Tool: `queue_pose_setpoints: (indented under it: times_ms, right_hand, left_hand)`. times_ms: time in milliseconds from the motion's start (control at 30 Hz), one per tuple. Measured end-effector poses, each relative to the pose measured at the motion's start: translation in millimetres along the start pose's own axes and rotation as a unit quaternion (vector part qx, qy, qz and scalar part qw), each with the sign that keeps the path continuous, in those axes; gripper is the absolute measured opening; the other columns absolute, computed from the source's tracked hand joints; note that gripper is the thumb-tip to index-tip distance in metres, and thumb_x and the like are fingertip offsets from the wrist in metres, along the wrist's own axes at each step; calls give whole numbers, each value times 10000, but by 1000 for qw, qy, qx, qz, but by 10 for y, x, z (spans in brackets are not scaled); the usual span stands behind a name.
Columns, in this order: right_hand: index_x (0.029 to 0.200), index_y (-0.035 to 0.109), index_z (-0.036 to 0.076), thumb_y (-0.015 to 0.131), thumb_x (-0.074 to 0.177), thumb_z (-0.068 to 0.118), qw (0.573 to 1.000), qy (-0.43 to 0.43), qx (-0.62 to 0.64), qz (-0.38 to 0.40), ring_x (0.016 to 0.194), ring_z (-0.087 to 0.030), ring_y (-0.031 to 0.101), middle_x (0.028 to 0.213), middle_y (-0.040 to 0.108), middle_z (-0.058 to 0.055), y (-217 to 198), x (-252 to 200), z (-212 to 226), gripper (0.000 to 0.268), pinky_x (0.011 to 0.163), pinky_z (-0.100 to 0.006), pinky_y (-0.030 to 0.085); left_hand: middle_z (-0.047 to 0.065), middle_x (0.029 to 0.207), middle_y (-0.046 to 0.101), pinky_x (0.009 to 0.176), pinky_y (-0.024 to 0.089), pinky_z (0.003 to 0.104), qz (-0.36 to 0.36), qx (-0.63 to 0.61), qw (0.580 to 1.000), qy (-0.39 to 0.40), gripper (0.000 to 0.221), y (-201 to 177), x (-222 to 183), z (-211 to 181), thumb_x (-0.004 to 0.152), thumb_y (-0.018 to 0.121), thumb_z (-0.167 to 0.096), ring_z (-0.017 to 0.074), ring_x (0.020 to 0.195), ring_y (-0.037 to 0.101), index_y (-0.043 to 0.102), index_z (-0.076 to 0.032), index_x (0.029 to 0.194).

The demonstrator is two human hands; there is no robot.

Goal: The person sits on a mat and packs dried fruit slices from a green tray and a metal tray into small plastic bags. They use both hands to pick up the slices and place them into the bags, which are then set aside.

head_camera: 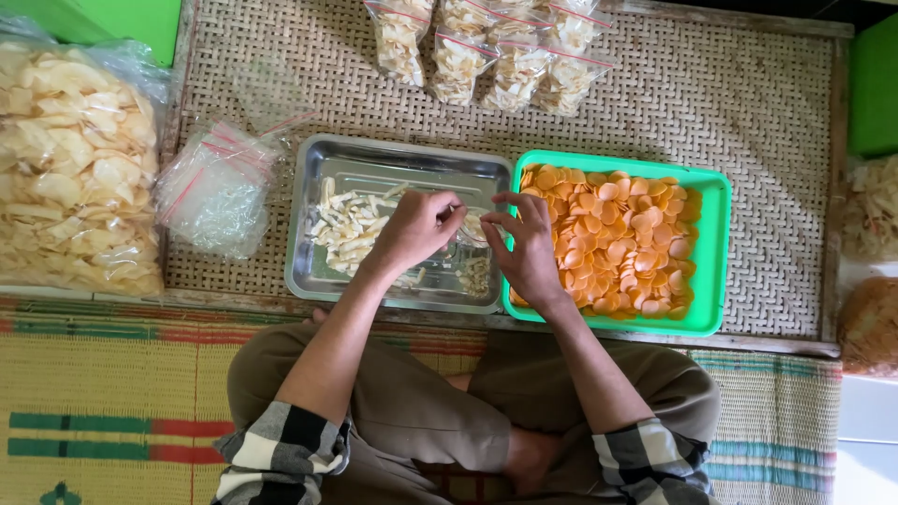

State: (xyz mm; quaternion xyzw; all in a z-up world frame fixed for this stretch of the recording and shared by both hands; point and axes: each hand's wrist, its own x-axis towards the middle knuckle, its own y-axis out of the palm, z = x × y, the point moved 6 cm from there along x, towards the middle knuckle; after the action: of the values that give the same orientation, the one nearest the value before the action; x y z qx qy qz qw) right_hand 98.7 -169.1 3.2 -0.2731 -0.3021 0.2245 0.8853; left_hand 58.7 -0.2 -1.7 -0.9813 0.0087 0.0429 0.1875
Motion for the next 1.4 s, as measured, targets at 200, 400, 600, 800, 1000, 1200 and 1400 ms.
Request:
queue_pose_setpoints:
  times_ms: [200, 400, 600, 800, 1000, 1200, 1400]
  right_hand:
    - [1134, 764, 126, 688, 1003, 142, 997, -3, 32, 74, 1156, -408, 606, 1223, 662, -139, -68, 21, -85, 152, 970, -511, 492]
    - [1020, 786, 136, 758, 937, 90, 994, -36, -26, 95, 1013, -330, 679, 1103, 713, -100, -65, -104, -312, 99, 847, -451, 535]
    - [1001, 783, 147, 784, 934, 148, 992, -63, -64, 89, 980, -285, 689, 1079, 723, -69, -44, -104, -256, 67, 806, -415, 546]
    - [1068, 754, 111, 793, 910, 112, 991, -87, -86, 47, 1012, -332, 623, 1147, 648, -134, -249, 16, 75, 163, 857, -448, 527]
    - [1005, 764, 70, 754, 906, 106, 978, -29, 54, 198, 836, -390, 728, 960, 715, -188, -138, -25, 690, 106, 736, -462, 579]
    - [1030, 735, 119, 697, 917, 157, 966, -36, -74, 243, 788, -315, 729, 900, 675, -107, 921, -637, 227, 125, 681, -437, 586]
    - [1112, 673, 208, 649, 893, 59, 950, -78, -211, 219, 860, -261, 686, 999, 592, -50, 1195, -594, 199, 267, 682, -393, 544]
  left_hand:
    - [194, 675, 700, 508, 552, 279, -14, 12, 1000, 9, 200, -15, -16, 56, 1023, 629, -102, 183, 499, 664, 706, 83, 1015]
    - [227, 687, 691, 535, 568, 302, -21, 56, 998, 31, 190, 5, 9, 133, 1026, 606, -76, 233, 496, 669, 704, 73, 961]
    - [194, 669, 700, 534, 562, 276, -34, 21, 999, 29, 167, -46, -44, 74, 992, 645, -87, 201, 526, 693, 701, 50, 915]
    - [195, 691, 728, 544, 575, 275, -52, -3, 998, 31, 149, 8, -9, 161, 984, 635, -47, 196, 532, 711, 708, 69, 927]
    - [155, 656, 713, 511, 549, 253, -47, -1, 999, 8, 187, 20, 6, 245, 1014, 627, -104, 156, 488, 665, 712, 43, 937]
    - [175, 662, 713, 502, 560, 257, -49, -65, 997, 12, 191, -6, 3, 219, 1005, 616, -69, 167, 487, 681, 700, 91, 945]
    - [186, 658, 713, 546, 585, 283, -53, -106, 993, 2, 196, -19, 22, 230, 987, 614, -67, 189, 513, 707, 690, 108, 944]
